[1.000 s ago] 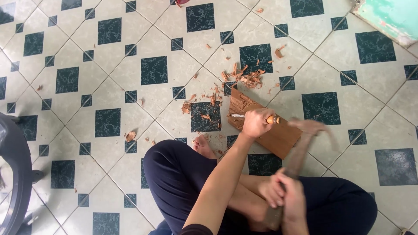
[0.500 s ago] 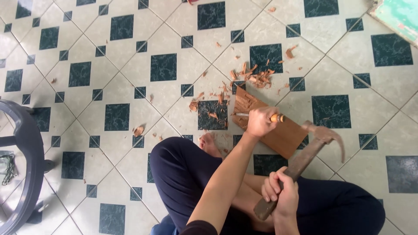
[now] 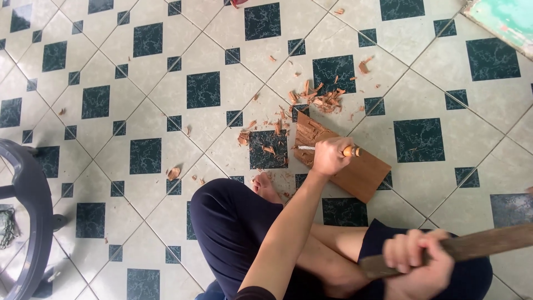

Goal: Carving a piece of wood using a hammer and chisel while sitting on the floor.

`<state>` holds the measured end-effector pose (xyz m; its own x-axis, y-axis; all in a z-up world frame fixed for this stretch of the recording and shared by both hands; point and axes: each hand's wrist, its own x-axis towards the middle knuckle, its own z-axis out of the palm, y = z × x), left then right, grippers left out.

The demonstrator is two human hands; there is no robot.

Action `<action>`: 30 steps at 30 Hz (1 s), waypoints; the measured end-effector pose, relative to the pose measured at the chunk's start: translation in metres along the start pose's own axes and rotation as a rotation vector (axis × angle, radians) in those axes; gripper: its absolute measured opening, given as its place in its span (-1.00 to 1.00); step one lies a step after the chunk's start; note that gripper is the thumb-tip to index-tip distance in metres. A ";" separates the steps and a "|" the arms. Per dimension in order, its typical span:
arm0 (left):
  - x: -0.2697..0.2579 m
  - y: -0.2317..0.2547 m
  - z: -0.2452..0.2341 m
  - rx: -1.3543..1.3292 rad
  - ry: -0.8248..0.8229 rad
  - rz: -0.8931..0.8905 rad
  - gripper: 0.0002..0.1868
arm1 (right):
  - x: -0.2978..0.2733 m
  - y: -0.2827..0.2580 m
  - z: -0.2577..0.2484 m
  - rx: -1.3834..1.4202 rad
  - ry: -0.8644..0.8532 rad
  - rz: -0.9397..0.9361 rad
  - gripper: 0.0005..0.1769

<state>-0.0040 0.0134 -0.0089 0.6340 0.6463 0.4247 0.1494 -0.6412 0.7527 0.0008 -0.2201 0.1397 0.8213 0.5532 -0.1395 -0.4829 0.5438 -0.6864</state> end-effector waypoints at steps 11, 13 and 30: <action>0.002 -0.014 -0.005 0.034 -0.017 0.014 -0.75 | -0.025 0.076 -0.044 -0.146 0.191 0.507 -0.82; -0.006 -0.010 -0.004 0.033 -0.023 -0.001 -0.75 | -0.025 0.068 -0.055 -0.215 0.224 0.511 -0.84; -0.014 0.031 0.039 -0.032 -0.150 0.069 -0.87 | -0.025 0.012 -0.058 -0.178 0.149 0.314 -0.88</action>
<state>0.0215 -0.0315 -0.0115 0.7483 0.5309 0.3978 0.0789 -0.6666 0.7412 -0.0080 -0.2642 0.0932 0.6833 0.5704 -0.4558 -0.6683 0.2373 -0.7050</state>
